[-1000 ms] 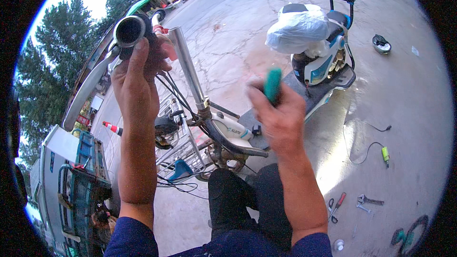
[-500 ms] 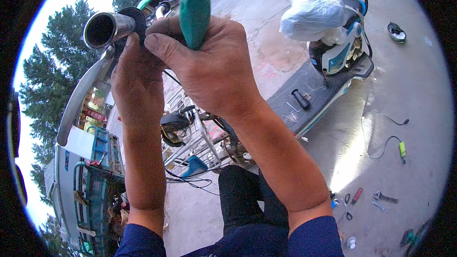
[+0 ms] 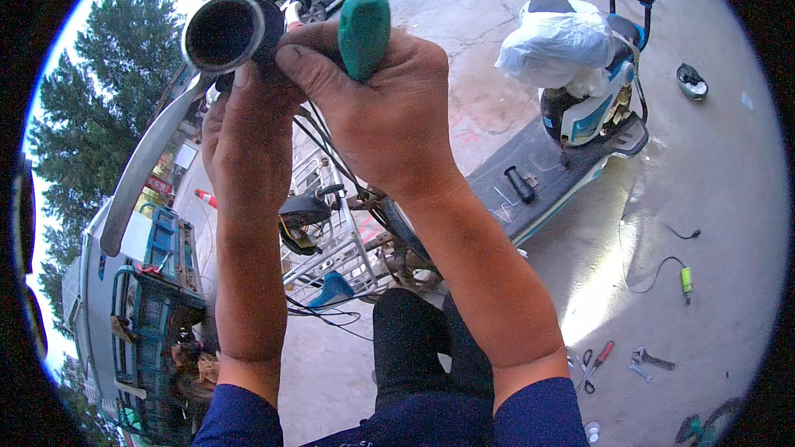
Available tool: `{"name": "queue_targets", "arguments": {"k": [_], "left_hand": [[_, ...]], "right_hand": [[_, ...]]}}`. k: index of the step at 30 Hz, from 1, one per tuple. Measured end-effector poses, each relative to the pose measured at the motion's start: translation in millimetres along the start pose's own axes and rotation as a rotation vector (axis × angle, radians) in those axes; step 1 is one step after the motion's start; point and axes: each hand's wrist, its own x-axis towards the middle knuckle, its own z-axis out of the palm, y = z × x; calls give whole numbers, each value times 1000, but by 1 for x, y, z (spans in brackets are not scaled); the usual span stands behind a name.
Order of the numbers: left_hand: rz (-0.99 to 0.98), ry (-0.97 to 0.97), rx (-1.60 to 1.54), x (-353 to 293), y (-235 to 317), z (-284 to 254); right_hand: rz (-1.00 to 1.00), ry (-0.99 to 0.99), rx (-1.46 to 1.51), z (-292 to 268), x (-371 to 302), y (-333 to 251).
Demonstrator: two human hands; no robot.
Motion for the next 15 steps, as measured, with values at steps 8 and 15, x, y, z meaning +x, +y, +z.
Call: {"name": "queue_targets", "arguments": {"k": [8, 15], "left_hand": [[127, -96, 181, -3, -7, -5], [129, -33, 168, -7, -11, 5]], "right_hand": [[57, -40, 55, -2, -1, -13], [51, -3, -113, 0, 2, -14]]}}
